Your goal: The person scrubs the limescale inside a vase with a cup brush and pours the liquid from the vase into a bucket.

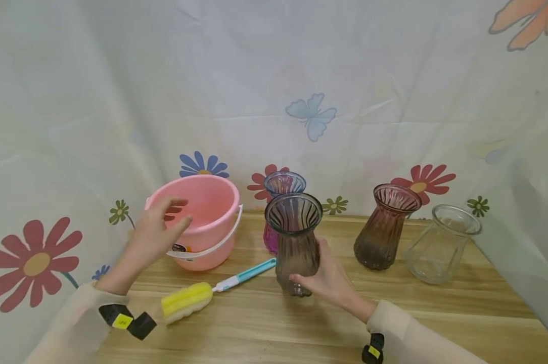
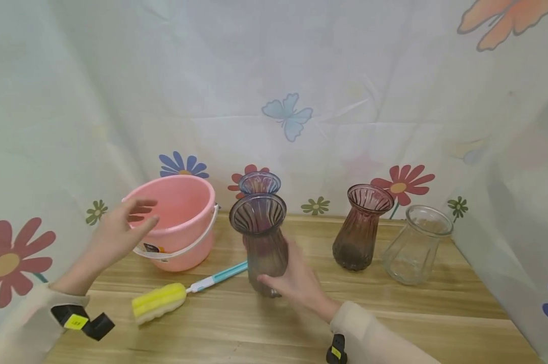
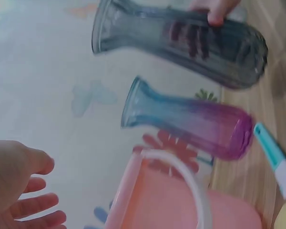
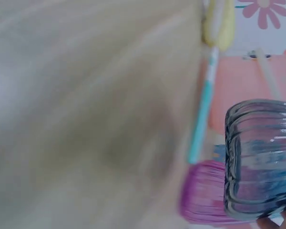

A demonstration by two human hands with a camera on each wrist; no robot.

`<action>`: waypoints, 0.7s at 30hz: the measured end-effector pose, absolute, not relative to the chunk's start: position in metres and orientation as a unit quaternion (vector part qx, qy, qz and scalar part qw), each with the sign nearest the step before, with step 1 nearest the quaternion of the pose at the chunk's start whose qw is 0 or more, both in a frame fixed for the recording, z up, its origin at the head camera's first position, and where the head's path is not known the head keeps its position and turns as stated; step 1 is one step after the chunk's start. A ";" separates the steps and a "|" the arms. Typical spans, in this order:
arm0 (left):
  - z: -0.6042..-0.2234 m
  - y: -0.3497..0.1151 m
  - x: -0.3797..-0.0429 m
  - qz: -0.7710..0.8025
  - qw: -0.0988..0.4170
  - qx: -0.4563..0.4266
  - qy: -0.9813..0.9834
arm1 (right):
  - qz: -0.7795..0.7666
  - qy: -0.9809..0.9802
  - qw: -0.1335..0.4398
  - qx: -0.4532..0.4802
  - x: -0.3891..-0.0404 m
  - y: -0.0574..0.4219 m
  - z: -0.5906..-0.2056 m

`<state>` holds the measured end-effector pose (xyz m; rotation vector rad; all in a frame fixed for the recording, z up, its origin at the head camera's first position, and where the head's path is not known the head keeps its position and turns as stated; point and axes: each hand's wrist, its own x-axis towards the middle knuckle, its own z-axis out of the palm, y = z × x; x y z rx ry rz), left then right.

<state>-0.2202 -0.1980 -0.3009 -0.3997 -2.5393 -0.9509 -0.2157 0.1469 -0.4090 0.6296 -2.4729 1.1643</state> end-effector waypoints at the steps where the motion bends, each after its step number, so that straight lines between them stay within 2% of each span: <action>1: -0.301 -0.205 -0.222 -0.347 0.207 -0.128 -0.906 | 0.395 -0.870 0.183 0.231 -0.217 0.147 -0.401; 5: -0.301 -0.231 -0.230 -0.363 0.225 -0.066 -0.902 | 0.340 -0.880 0.219 0.248 -0.221 0.149 -0.365; 8: -0.302 -0.249 -0.235 -0.366 0.216 -0.018 -0.905 | 0.297 -0.892 0.230 0.251 -0.223 0.149 -0.340; 16: -0.306 -0.275 -0.246 -0.368 0.157 0.076 -0.914 | 0.237 -0.899 0.260 0.262 -0.231 0.144 -0.285; 21: -0.309 -0.277 -0.251 -0.387 0.111 0.087 -0.911 | 0.167 -0.897 0.304 0.274 -0.243 0.137 -0.256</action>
